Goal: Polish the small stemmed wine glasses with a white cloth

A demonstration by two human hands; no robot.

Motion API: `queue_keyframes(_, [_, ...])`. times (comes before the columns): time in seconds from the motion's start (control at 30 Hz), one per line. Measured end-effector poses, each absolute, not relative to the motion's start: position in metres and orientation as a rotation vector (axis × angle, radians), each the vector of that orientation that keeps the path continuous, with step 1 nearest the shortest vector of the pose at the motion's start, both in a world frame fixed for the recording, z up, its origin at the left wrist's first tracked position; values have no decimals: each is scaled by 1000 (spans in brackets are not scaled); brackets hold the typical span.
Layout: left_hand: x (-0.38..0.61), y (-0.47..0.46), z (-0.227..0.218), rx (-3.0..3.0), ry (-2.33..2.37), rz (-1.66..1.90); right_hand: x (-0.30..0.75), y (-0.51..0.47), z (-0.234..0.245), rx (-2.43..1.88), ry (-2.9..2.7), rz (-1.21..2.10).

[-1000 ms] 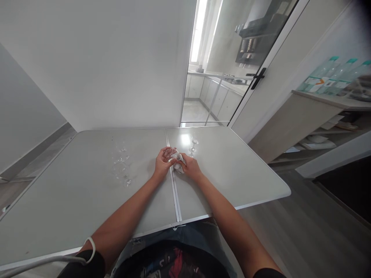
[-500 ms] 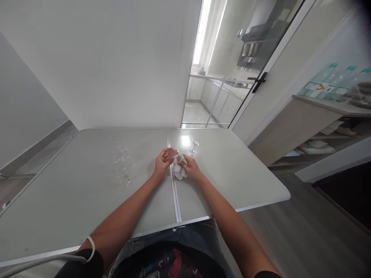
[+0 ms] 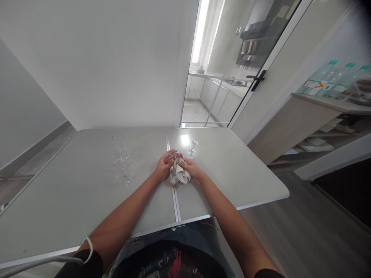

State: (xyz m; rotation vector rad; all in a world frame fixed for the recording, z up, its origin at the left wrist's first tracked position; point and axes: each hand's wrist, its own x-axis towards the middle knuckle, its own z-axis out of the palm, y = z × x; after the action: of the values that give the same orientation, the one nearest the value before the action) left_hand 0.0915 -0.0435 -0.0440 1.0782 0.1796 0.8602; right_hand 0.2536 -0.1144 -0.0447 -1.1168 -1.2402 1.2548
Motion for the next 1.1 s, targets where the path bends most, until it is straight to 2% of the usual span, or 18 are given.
queue_keyframes(0.2, [99, -36, -56, 1108, 341, 1036, 250, -110, -42, -1403, -1610, 578])
queue_keyframes(0.4, [100, -36, -55, 1203, 431, 1062, 245, -111, -47, -1765, -1805, 112])
queue_keyframes(0.5, [100, -34, -57, 1211, 457, 1068, 242, -110, -47, -1825, -1809, 20])
queue_keyframes(0.6, [99, -30, -60, 1186, 427, 1074, 243, -109, -47, -1718, -1714, 255])
queue_keyframes(0.77, [96, -33, -55, 1115, 312, 1007, 252, -111, -45, -1214, -1274, 1114])
queue_keyframes(0.83, [94, -38, -49, 1097, 240, 924, 253, -113, -44, -1096, -1123, 1341])
queue_keyframes(1.1, [93, -42, -42, 1037, 237, 878, 249, -111, -45, -1050, -1038, 1368])
